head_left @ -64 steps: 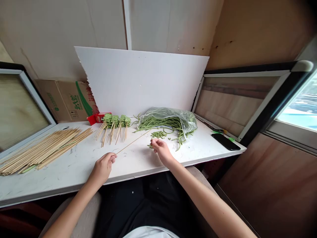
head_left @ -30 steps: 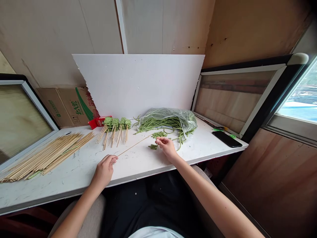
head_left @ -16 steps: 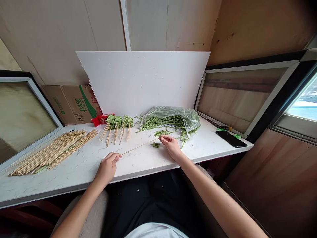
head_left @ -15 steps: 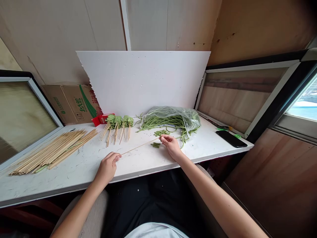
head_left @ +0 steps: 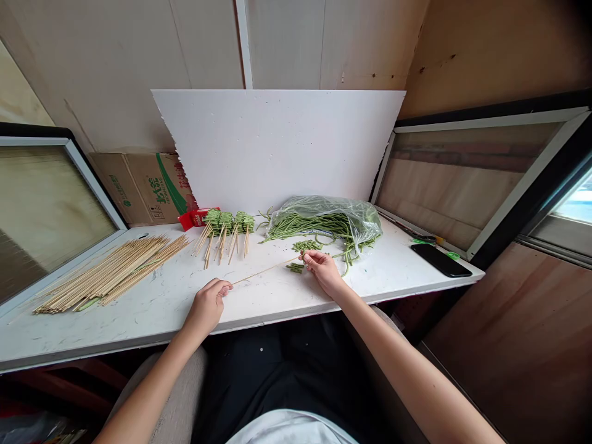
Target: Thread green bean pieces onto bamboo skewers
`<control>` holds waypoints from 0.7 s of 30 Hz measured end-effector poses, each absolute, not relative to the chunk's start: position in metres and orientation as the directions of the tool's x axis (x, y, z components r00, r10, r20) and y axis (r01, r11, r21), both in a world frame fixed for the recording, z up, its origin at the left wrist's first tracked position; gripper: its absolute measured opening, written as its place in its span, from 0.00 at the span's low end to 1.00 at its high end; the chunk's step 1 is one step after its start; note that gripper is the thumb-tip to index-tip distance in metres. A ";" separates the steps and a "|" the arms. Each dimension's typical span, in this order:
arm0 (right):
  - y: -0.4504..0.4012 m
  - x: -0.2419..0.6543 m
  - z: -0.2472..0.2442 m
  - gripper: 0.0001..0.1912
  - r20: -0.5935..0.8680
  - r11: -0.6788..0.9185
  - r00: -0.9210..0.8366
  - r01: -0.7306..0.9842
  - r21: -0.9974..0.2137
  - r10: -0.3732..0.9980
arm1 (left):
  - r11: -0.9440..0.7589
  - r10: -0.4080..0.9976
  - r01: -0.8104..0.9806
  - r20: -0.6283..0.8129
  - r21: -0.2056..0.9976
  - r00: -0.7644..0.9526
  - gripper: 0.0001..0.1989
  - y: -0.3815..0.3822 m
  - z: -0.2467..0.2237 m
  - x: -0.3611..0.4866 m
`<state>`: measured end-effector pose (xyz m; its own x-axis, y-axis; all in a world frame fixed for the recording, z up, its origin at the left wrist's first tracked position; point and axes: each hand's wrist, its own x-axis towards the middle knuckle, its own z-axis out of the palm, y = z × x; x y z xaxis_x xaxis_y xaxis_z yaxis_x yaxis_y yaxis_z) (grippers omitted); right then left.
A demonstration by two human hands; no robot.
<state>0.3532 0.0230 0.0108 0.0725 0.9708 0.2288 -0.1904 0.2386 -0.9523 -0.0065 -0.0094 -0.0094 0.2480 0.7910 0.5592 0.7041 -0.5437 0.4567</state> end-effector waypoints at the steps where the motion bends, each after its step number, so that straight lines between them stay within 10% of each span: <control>1: 0.024 0.353 0.010 0.22 0.230 0.240 0.072 -0.189 -0.952 0.970 | -0.542 0.791 0.706 0.559 0.455 0.247 0.16 -0.010 -0.009 -0.006; 21: 0.021 0.352 0.013 0.23 0.248 0.253 0.054 -0.127 -0.959 0.967 | -0.519 0.809 0.703 0.544 0.486 0.221 0.17 -0.013 -0.002 -0.002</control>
